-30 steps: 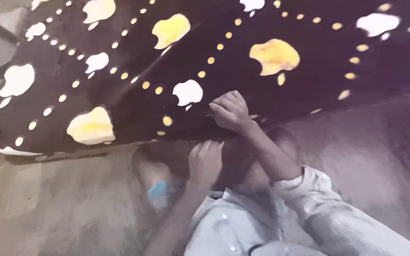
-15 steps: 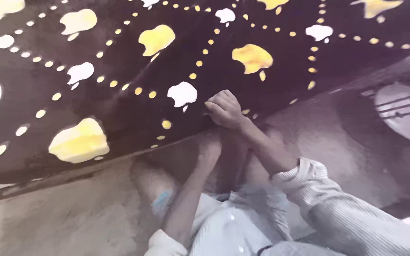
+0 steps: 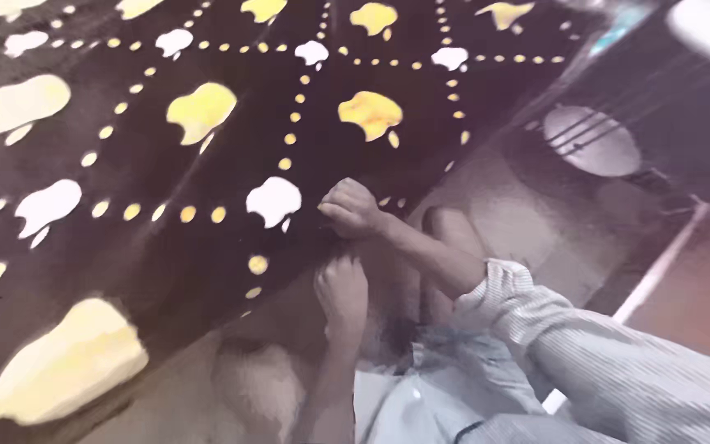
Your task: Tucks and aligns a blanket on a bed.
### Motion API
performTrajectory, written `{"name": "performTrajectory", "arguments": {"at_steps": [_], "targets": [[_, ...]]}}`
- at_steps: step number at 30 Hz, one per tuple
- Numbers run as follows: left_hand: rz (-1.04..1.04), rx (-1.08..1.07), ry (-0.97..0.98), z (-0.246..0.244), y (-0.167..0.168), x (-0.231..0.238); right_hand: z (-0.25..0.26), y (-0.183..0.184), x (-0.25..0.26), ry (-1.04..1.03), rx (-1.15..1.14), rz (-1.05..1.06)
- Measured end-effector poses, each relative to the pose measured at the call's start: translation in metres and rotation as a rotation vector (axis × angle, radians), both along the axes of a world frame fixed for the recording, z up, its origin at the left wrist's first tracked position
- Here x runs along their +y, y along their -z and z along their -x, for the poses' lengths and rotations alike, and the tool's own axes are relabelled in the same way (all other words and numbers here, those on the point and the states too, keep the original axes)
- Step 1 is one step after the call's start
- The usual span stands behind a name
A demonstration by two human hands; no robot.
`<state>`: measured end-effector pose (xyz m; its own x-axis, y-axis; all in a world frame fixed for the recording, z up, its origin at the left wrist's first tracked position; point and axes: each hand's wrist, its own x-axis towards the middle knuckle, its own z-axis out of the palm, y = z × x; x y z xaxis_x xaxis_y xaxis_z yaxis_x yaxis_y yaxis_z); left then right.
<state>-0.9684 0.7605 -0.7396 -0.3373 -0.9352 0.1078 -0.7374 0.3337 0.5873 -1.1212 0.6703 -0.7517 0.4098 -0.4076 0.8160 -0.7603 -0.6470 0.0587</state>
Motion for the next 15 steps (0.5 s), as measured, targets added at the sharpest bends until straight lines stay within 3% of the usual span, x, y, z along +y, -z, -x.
{"name": "performTrajectory", "arguments": {"at_steps": [6,11,13,15], "targets": [[0.175,-0.053,-0.079,-0.003,0.015,-0.003,-0.002,0.007,-0.001,-0.014,-0.061,0.030],[0.038,-0.107,-0.086,0.000,0.005,0.005,0.001,0.003,0.014,-0.103,-0.256,-0.070],[0.036,-0.114,-0.087,0.002,0.006,0.007,0.026,-0.008,0.030,-0.195,-0.267,-0.193],[0.121,-0.119,-0.087,0.008,0.012,0.008,0.084,-0.021,0.044,-0.127,-0.262,-0.261]]}}
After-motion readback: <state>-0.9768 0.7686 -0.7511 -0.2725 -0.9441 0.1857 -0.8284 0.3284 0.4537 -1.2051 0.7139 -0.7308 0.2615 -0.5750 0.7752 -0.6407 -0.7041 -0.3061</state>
